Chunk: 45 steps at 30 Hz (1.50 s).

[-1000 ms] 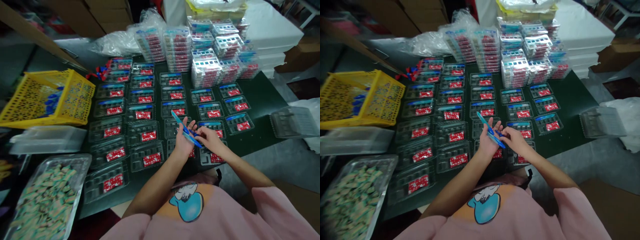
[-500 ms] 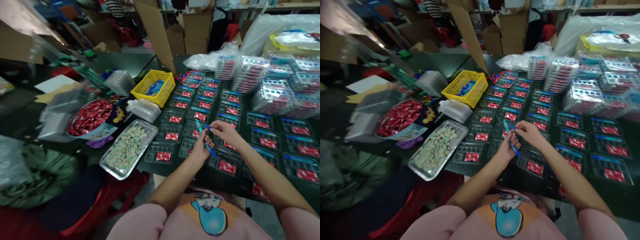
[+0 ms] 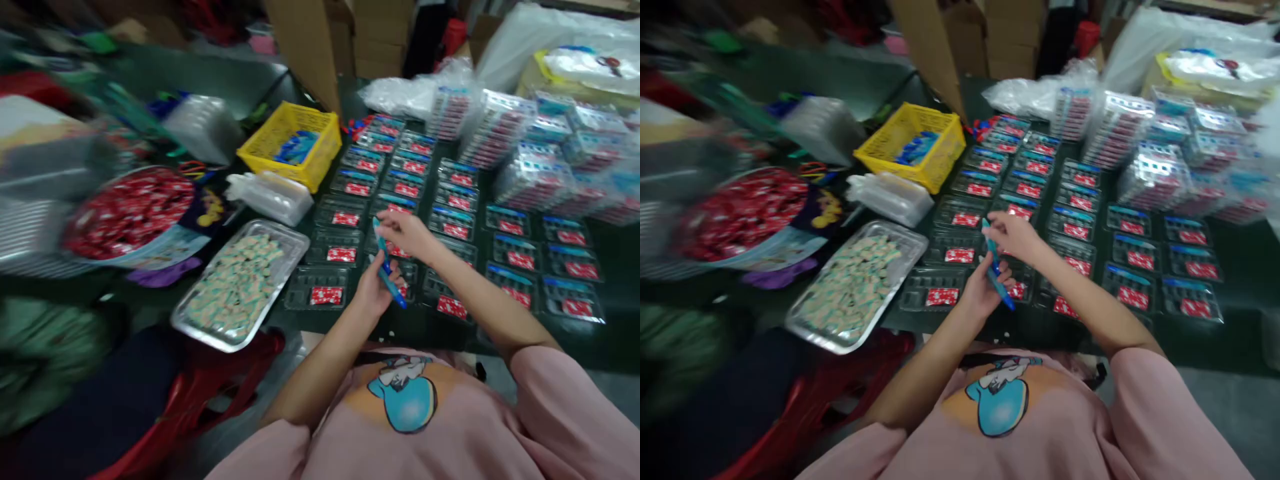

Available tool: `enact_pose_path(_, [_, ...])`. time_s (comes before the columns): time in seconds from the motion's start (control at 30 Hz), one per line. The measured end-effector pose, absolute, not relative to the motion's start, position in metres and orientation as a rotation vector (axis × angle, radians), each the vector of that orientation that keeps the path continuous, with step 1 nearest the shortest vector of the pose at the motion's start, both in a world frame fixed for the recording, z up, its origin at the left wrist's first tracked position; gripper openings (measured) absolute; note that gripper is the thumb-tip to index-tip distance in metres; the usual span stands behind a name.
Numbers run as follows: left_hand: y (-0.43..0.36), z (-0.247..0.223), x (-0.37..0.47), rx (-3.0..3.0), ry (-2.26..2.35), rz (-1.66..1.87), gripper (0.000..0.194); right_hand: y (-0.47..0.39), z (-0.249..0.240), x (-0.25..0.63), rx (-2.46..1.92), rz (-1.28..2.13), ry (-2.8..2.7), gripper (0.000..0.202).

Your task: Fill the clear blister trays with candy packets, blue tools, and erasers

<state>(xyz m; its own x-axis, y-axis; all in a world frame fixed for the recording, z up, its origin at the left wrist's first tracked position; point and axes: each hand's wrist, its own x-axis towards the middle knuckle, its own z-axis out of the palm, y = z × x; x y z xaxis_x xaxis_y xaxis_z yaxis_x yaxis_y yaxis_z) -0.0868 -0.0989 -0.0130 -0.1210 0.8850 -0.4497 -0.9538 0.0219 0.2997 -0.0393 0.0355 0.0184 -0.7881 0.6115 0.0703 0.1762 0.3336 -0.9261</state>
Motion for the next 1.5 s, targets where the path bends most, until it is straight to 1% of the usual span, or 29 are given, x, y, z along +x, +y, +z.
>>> enact_pose_path(0.07, [-0.109, -0.021, -0.071, -0.106, 0.697, 1.437, 0.023, 0.0, -0.001, 0.013, -0.835, 1.556, -2.176, 0.022])
enact_pose_path(0.17, [-0.123, -0.033, -0.045, -0.022, 0.82, 1.237, 0.028, -0.041, -0.018, 0.064, -1.022, 1.808, -1.878, 0.027])
enact_pose_path(0.23, [-0.129, -0.036, -0.029, 0.022, 0.88, 1.086, 0.03, -0.054, -0.021, 0.092, -1.102, 1.819, -1.654, 0.032])
enact_pose_path(0.3, [-0.135, -0.034, -0.015, 0.05, 0.901, 0.927, 0.034, -0.057, -0.019, 0.127, -1.174, 1.659, -1.531, 0.035])
enact_pose_path(0.37, [-0.14, -0.028, -0.005, 0.084, 0.893, 0.791, 0.044, -0.053, -0.016, 0.172, -1.266, 1.414, -1.521, 0.037])
enact_pose_path(0.43, [-0.144, -0.023, 0.002, 0.135, 0.878, 0.684, 0.051, -0.046, -0.017, 0.222, -1.365, 1.12, -1.629, 0.038])
enact_pose_path(0.5, [-0.146, -0.02, 0.007, 0.195, 0.871, 0.619, 0.054, -0.04, -0.025, 0.267, -1.442, 0.837, -1.777, 0.037])
enact_pose_path(0.6, [-0.139, -0.021, 0.011, 0.339, 0.914, 0.635, 0.056, -0.033, -0.044, 0.308, -1.48, 0.624, -1.964, 0.034])
enact_pose_path(0.7, [-0.122, -0.028, 0.009, 0.564, 1.046, 0.759, 0.052, -0.029, -0.064, 0.316, -1.46, 0.534, -2.194, 0.027])
enact_pose_path(0.8, [-0.099, -0.032, -0.003, 0.897, 1.202, 0.831, 0.051, -0.026, -0.079, 0.31, -1.43, 0.417, -2.336, 0.025])
enact_pose_path(0.93, [-0.067, -0.036, -0.016, 1.557, 1.396, 0.742, 0.046, -0.025, -0.088, 0.308, -1.365, 0.312, -2.378, 0.024])
enact_pose_path(1.03, [-0.044, -0.046, -0.012, 2.009, 1.395, 0.632, 0.038, -0.027, -0.089, 0.311, -1.323, 0.291, -2.375, 0.025])
enact_pose_path(1.1, [-0.03, -0.056, -0.005, 2.205, 1.39, 0.542, 0.031, -0.029, -0.09, 0.313, -1.301, 0.288, -2.355, 0.026])
enact_pose_path(1.17, [-0.019, -0.066, 0.003, 2.316, 1.418, 0.456, 0.024, -0.031, -0.091, 0.313, -1.292, 0.286, -2.334, 0.026])
enact_pose_path(1.23, [-0.012, -0.074, 0.01, 2.367, 1.458, 0.398, 0.022, -0.033, -0.092, 0.313, -1.288, 0.288, -2.315, 0.026])
enact_pose_path(1.5, [-0.011, -0.089, 0.007, 2.502, 1.494, 0.362, 0.03, -0.036, -0.094, 0.31, -1.295, 0.316, -2.244, 0.024])
